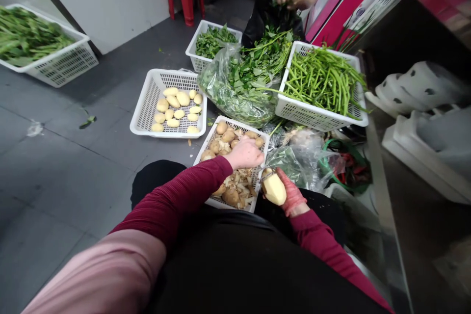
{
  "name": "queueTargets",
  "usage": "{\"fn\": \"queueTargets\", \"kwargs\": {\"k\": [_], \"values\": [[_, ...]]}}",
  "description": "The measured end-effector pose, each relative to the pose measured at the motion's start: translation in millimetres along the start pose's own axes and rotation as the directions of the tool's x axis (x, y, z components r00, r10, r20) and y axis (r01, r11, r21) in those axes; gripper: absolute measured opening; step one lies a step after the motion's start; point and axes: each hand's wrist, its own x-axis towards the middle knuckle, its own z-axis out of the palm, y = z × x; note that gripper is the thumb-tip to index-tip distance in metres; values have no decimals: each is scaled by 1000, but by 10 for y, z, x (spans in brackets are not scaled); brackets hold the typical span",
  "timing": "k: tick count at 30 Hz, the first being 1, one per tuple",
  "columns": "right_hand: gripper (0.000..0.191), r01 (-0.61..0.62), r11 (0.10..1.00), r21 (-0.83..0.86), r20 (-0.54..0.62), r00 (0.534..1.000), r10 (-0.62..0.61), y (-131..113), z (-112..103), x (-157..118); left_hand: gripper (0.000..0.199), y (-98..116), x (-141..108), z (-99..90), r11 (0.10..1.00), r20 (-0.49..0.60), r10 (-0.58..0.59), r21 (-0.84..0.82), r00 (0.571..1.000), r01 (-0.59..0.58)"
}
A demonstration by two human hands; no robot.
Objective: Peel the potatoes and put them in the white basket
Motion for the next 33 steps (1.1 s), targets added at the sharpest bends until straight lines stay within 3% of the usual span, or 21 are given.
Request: {"fn": "queueTargets", "kwargs": {"k": [2,5,7,9,13,16,19,23,28,33], "values": [[39,-8,998,-60,94,996,13,-4,-13,-72,37,-44,-7,-7,1000,37,-19,6,999,18],[42,-51,997,-58,239,969,64,-22,-6,-172,37,-208,-27,-6,974,64,-222,66,973,217],[37,-108,993,40,228,969,96,-41,13,-168,41,-277,-36,-25,949,52,-312,69,949,308],[34,-135,974,181,127,985,113,-59,35,-107,44,-262,-43,-59,944,39,-328,50,944,326],[30,-86,943,322,-41,994,105,-60,66,26,43,-71,-75,-114,970,84,-240,59,967,236],[32,-121,951,284,-18,991,131,-23,86,34,43,88,-126,-109,985,89,-162,68,983,156],[43,-178,961,210,7,984,180,30,117,-10,42,223,-178,-79,996,-1,-70,52,998,70],[35,-193,970,148,-30,979,200,63,171,-61,43,328,-201,-4,995,-76,98,23,992,-97],[37,-164,982,97,21,986,162,4,220,-50,44,309,-149,154,995,10,97,-23,995,-97],[32,-156,984,92,-71,984,163,-11,174,-39,40,87,-95,221,997,62,78,-22,995,-77]]}}
